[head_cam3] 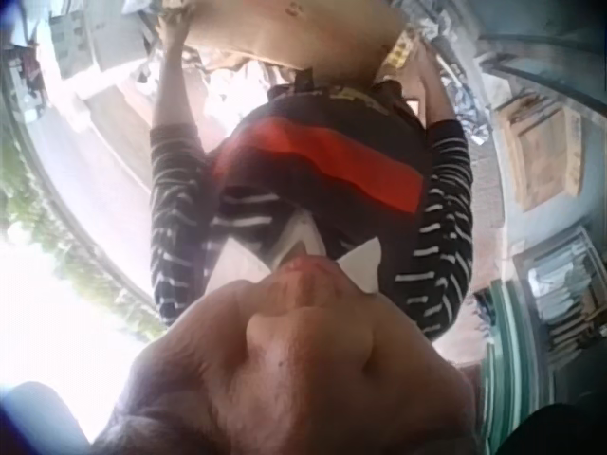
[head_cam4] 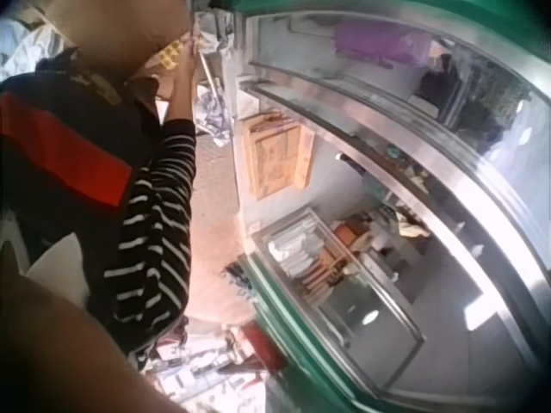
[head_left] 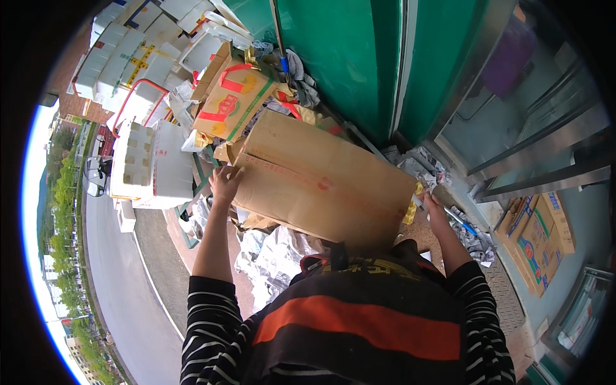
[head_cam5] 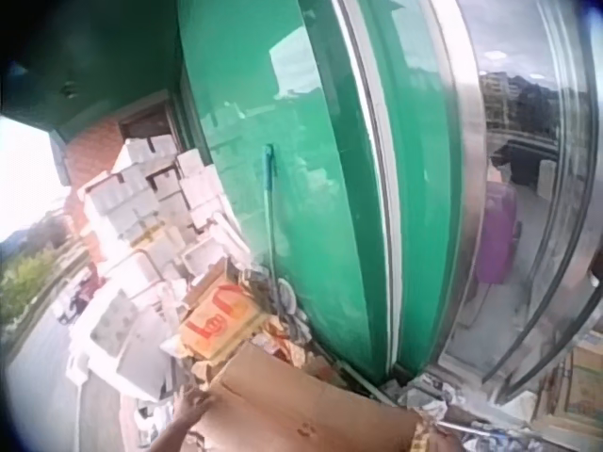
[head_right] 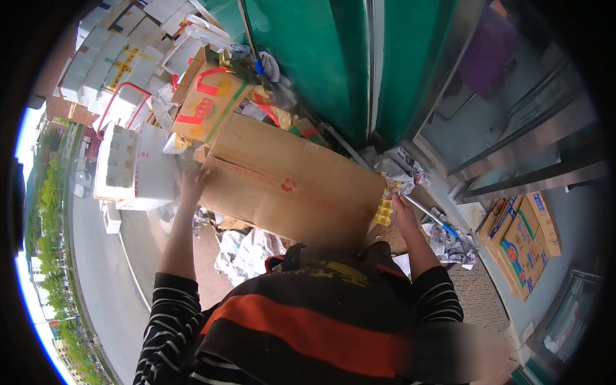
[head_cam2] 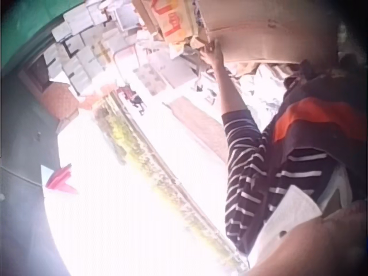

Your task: The person sorts and stacks cardboard boxes on a metal platform, then picks up and folds several boxes from a pile of waste. They repeatedly open and close box flaps, aligning and flattening them before stacking.

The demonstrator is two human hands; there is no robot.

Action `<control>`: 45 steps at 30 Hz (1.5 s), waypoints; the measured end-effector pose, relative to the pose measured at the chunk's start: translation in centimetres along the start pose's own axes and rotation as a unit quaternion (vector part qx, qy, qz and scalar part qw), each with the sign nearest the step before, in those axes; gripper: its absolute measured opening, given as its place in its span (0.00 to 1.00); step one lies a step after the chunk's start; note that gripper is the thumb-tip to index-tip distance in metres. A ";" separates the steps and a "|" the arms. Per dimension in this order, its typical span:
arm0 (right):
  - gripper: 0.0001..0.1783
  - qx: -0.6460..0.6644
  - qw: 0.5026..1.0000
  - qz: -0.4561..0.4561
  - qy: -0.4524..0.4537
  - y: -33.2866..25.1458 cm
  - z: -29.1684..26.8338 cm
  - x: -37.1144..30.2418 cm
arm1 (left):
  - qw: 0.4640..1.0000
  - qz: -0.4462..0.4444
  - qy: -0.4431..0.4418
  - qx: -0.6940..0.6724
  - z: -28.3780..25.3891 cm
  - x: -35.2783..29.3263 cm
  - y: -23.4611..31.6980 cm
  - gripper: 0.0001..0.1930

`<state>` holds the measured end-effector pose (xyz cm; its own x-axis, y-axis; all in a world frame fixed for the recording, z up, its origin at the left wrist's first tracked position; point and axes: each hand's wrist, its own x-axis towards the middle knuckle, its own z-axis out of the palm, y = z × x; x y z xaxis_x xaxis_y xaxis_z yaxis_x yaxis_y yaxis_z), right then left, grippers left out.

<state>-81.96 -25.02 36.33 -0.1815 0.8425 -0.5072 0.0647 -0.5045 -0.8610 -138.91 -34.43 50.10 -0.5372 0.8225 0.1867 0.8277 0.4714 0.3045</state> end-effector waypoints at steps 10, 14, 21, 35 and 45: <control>0.19 -0.078 0.996 -0.040 0.016 -6.4 7.6 9.4 | 0.985 -0.031 -0.149 -0.075 -2.3 -0.5 0.0 0.17; 0.18 -0.122 0.981 -0.148 -0.034 -10.7 12.7 11.9 | 0.968 -0.046 -0.198 -0.148 -3.1 -2.1 1.0 0.13; 0.19 -0.076 0.956 -0.260 -0.110 -14.3 21.8 13.8 | 0.931 -0.072 -0.238 -0.267 -4.6 -7.5 1.9 0.12; 0.25 -0.235 0.955 -0.176 -0.040 -9.5 27.9 12.0 | 0.918 0.120 -0.371 0.074 -5.7 -5.8 10.4 0.19; 0.27 -0.072 0.979 -0.188 0.027 -8.4 26.6 11.7 | 0.904 0.270 -0.332 0.011 -4.0 -9.9 12.4 0.10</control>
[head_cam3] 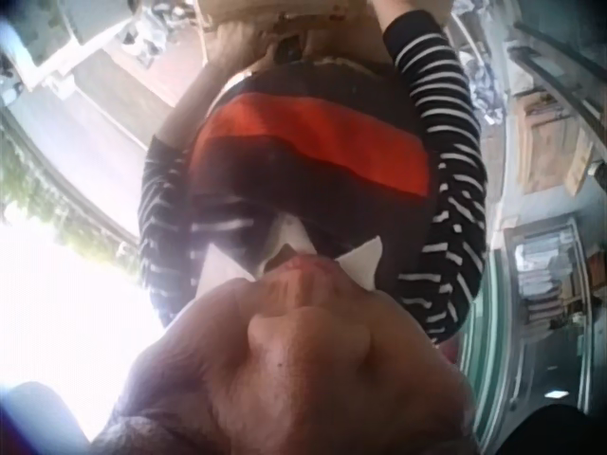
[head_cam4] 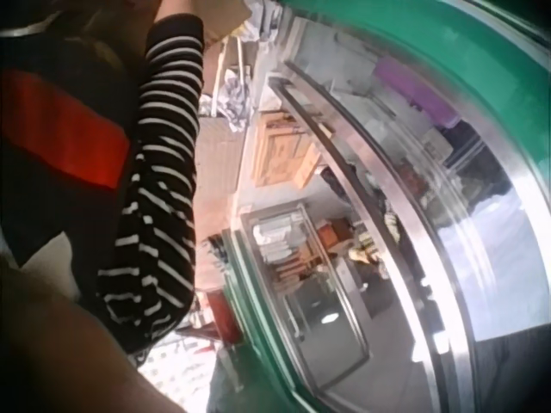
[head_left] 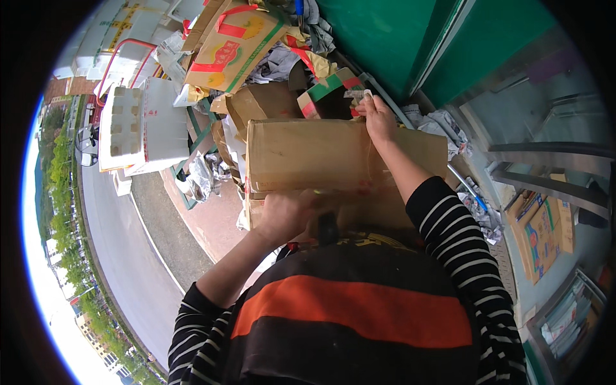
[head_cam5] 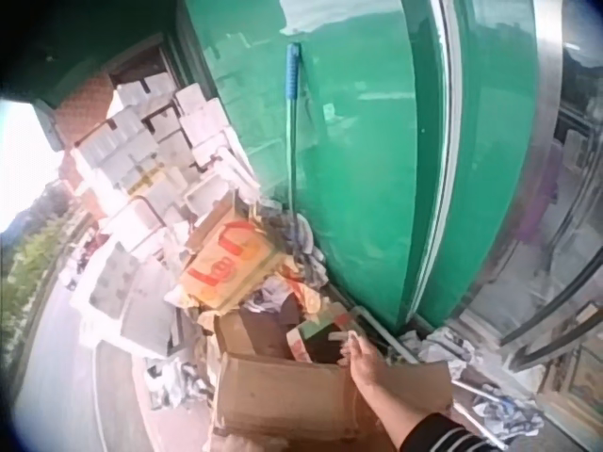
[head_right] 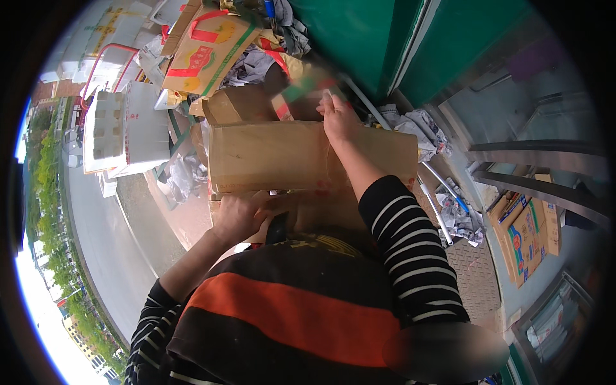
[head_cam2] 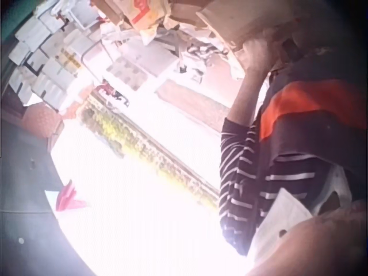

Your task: The person sorts and stacks cardboard boxes on a metal platform, then picks up and folds several boxes from a pile of waste. They repeatedly open and close box flaps, aligning and flattening them before stacking.

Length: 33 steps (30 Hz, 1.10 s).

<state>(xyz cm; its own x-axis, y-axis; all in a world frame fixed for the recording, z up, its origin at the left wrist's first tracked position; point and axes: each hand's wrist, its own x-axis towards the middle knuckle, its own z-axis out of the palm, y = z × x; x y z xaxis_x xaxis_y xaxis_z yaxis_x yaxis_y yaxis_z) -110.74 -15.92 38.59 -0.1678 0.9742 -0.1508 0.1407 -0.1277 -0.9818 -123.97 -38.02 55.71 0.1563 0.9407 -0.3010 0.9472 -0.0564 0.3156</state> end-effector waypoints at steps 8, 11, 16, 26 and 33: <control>0.21 0.089 0.932 0.030 -0.349 -9.9 -6.2 -5.0 | 1.000 -0.005 0.026 -0.011 0.0 0.7 -1.0 0.10; 0.19 0.042 0.890 0.067 -0.449 -9.2 -6.6 -7.9 | 0.999 0.001 0.029 -0.023 0.3 0.7 -1.1 0.09; 0.16 -0.055 0.869 0.039 -0.491 -7.5 -7.4 -9.2 | 0.999 -0.006 0.036 -0.016 0.5 0.7 -0.8 0.10; 0.07 -0.512 0.642 -0.269 -0.503 -11.6 -7.7 -9.2 | 0.999 -0.004 0.034 -0.019 0.4 0.5 -0.4 0.11; 0.09 -0.601 0.578 -0.219 -0.506 -12.0 -10.0 -9.4 | 1.000 -0.008 0.015 -0.011 0.0 0.8 -0.3 0.13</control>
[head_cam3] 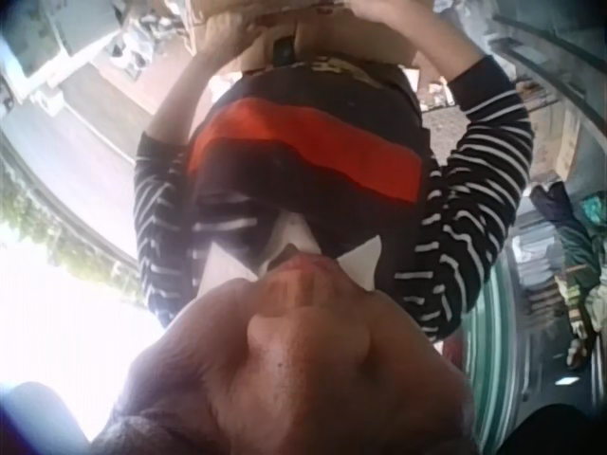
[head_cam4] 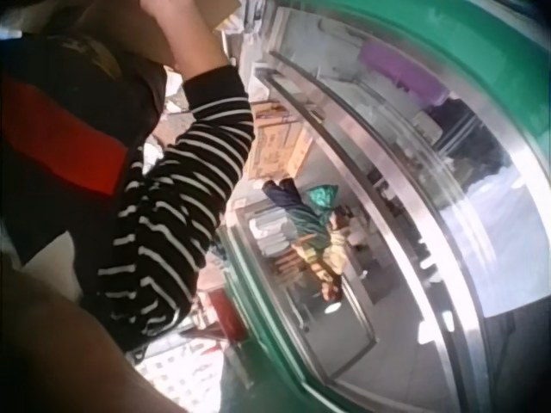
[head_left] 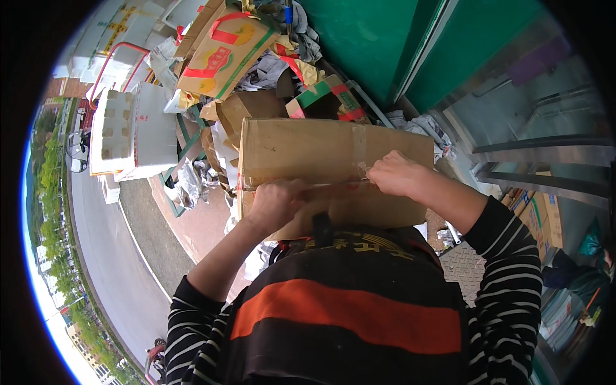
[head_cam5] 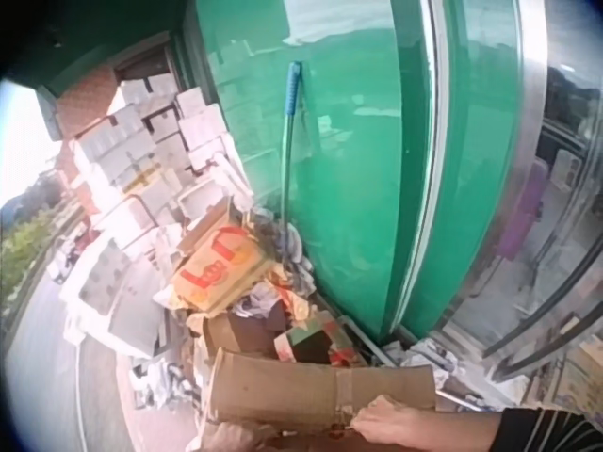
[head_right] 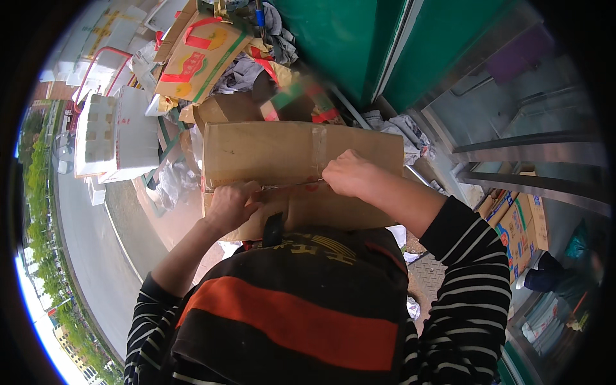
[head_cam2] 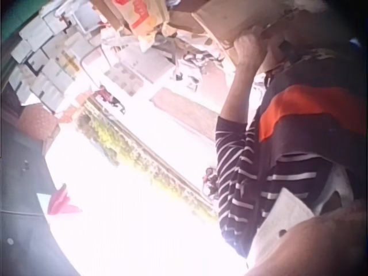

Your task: The person sorts and stacks cardboard boxes on a metal platform, then picks up and folds several boxes from a pile of waste. They repeatedly open and close box flaps, aligning and flattening them before stacking.

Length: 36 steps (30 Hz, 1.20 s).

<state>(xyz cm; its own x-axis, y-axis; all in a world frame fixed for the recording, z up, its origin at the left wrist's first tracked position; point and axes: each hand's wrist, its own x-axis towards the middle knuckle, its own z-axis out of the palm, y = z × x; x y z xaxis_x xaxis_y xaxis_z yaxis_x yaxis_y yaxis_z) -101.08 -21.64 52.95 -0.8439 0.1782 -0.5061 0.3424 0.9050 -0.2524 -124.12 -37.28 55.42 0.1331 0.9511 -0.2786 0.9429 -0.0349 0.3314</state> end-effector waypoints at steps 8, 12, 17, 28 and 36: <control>0.10 0.013 0.999 -0.016 -0.031 -0.6 2.3 -0.1 | 0.998 0.068 0.005 0.015 -0.1 1.0 1.1 0.12; 0.09 0.031 0.999 0.022 -0.015 -0.3 4.0 -1.7 | 0.998 0.059 -0.003 0.025 0.2 1.1 0.5 0.12; 0.07 0.007 0.994 0.082 0.074 1.1 9.1 -2.2 | 0.999 0.049 -0.009 0.000 -0.5 1.4 -0.6 0.10; 0.07 0.093 0.977 0.188 0.049 6.2 14.7 -7.8 | 0.990 -0.045 -0.107 -0.078 -3.9 1.0 -6.8 0.11; 0.05 0.035 0.979 0.196 0.041 7.9 14.3 -7.1 | 0.979 0.021 -0.202 -0.007 1.0 8.8 0.0 0.21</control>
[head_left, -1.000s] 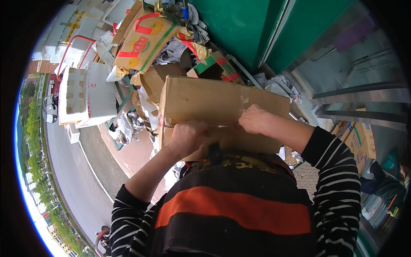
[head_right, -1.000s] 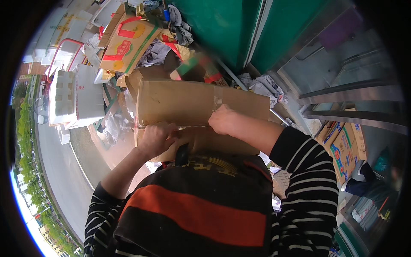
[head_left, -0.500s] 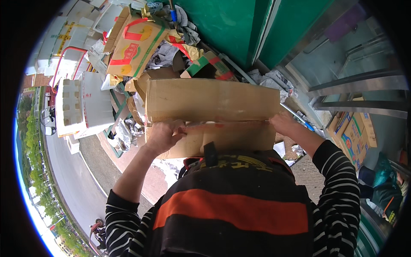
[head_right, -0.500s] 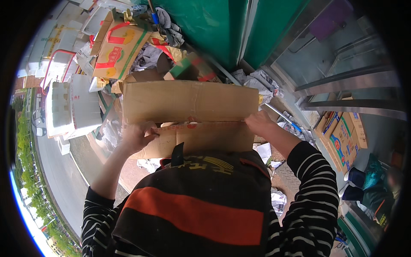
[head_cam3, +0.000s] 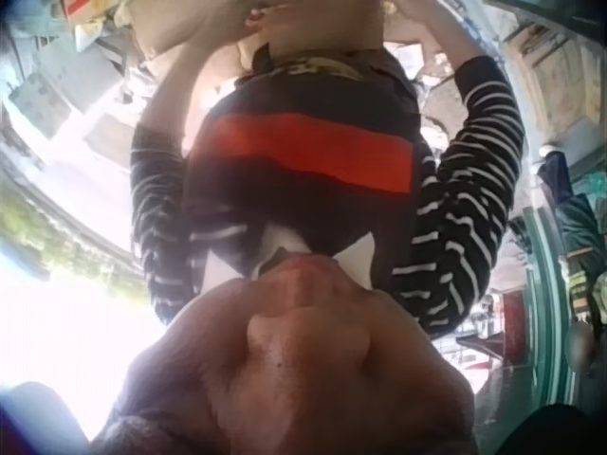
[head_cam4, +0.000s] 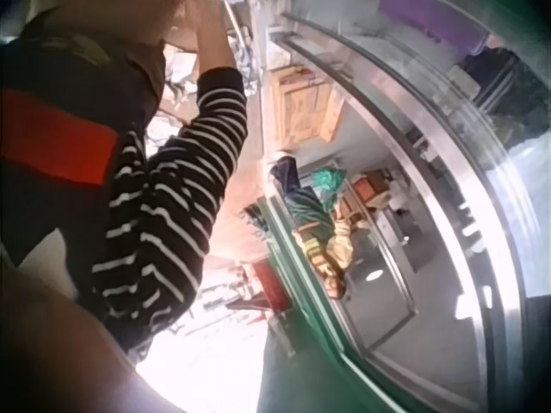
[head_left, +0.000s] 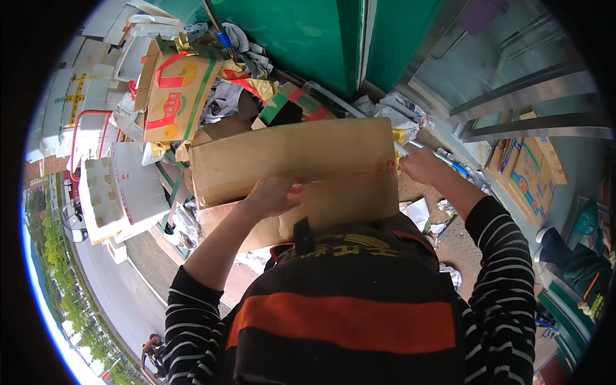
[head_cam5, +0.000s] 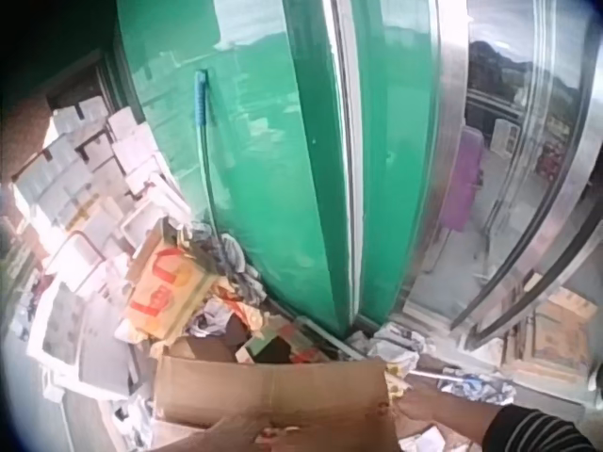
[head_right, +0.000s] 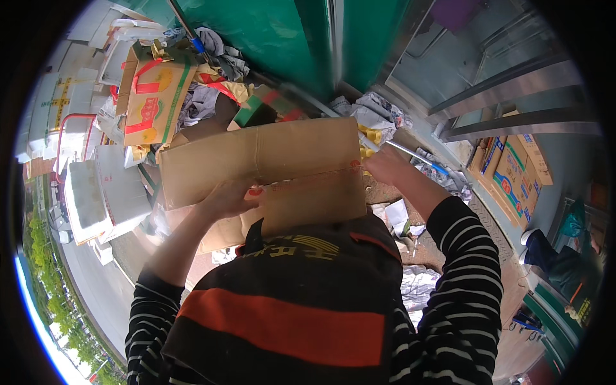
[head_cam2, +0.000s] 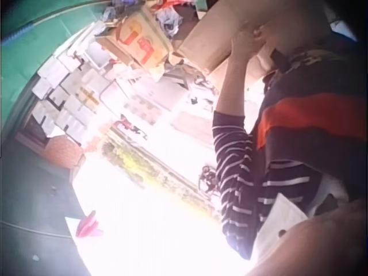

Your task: The person sorts and stacks cardboard boxes on a metal platform, then picks up and folds several boxes from a pile of waste. They repeatedly open and close box flaps, aligning and flattening them before stacking.

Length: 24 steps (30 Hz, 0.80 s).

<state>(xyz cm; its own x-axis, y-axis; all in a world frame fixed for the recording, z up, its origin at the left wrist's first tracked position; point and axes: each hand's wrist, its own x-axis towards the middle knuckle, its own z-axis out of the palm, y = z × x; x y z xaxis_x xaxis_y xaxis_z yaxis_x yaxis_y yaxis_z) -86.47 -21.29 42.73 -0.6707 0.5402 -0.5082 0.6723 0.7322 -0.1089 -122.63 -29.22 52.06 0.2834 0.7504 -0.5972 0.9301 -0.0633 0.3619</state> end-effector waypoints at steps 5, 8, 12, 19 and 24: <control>0.05 -0.009 1.000 0.002 -0.008 0.8 1.4 -0.5 | 0.998 -0.014 -0.027 -0.059 2.8 5.4 3.5 0.19; 0.07 0.040 0.998 0.031 -0.045 4.4 2.2 -4.5 | 0.994 0.033 0.029 -0.098 3.0 4.0 3.0 0.17; 0.11 0.106 0.980 0.163 -0.036 9.5 3.7 -9.7 | 0.987 0.063 0.031 -0.147 1.7 1.1 1.0 0.12; 0.10 0.692 0.704 0.104 0.120 3.8 1.6 -4.4 | 0.982 0.051 0.028 -0.179 0.8 -0.7 1.4 0.10; 0.11 0.603 0.792 0.007 0.094 2.1 1.0 0.4 | 0.985 0.056 0.031 -0.161 0.6 -2.1 1.8 0.11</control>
<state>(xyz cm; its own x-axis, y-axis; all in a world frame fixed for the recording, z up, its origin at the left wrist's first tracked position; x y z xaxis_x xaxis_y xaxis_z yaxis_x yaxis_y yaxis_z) -85.00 -19.94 41.46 -0.6198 0.6795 -0.3926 0.4137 -0.1422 -0.8992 -121.42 -31.28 53.56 0.3560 0.7904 -0.4985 0.7687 0.0556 0.6372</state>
